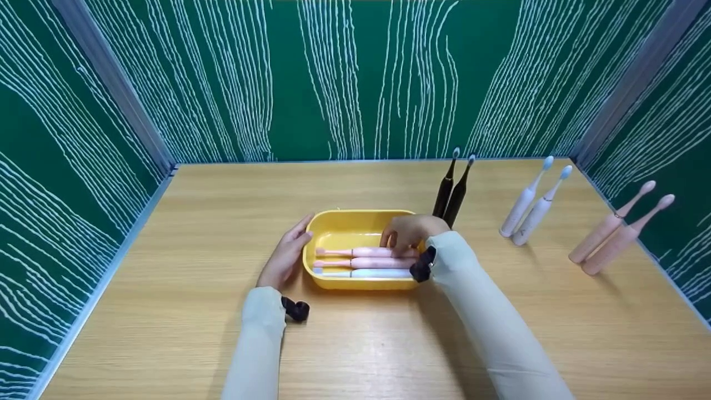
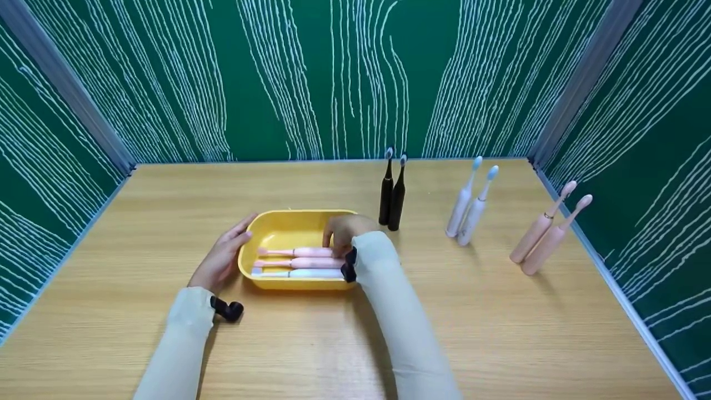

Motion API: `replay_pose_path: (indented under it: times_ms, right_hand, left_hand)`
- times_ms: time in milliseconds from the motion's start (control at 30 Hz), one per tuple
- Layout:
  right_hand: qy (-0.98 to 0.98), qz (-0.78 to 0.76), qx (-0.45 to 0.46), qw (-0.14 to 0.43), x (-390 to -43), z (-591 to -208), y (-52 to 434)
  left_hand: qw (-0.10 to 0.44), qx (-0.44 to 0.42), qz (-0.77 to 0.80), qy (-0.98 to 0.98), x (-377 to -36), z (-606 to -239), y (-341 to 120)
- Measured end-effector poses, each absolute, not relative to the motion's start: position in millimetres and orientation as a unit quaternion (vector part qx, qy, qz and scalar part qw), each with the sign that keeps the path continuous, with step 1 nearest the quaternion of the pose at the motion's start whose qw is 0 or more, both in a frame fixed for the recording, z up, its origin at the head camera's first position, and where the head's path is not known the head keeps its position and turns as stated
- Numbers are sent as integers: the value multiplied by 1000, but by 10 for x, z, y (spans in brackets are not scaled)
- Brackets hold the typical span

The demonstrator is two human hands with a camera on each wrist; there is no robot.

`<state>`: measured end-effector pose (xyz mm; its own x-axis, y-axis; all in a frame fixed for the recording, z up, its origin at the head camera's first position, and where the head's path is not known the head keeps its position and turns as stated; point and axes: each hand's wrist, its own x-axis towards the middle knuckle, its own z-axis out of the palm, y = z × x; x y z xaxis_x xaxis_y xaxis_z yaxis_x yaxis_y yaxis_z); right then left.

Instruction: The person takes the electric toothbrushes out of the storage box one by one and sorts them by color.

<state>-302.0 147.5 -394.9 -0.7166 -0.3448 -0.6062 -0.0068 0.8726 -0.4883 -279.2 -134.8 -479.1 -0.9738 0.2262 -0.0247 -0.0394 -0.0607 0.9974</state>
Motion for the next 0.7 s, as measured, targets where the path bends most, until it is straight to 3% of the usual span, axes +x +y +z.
replay_pose_path:
  times_ms: [700]
  right_hand:
    - [895, -222, -122, 368, -3038, -3947, 1478]
  left_hand:
    - [101, 62, 720, 684, -2788, -4775, -1352]
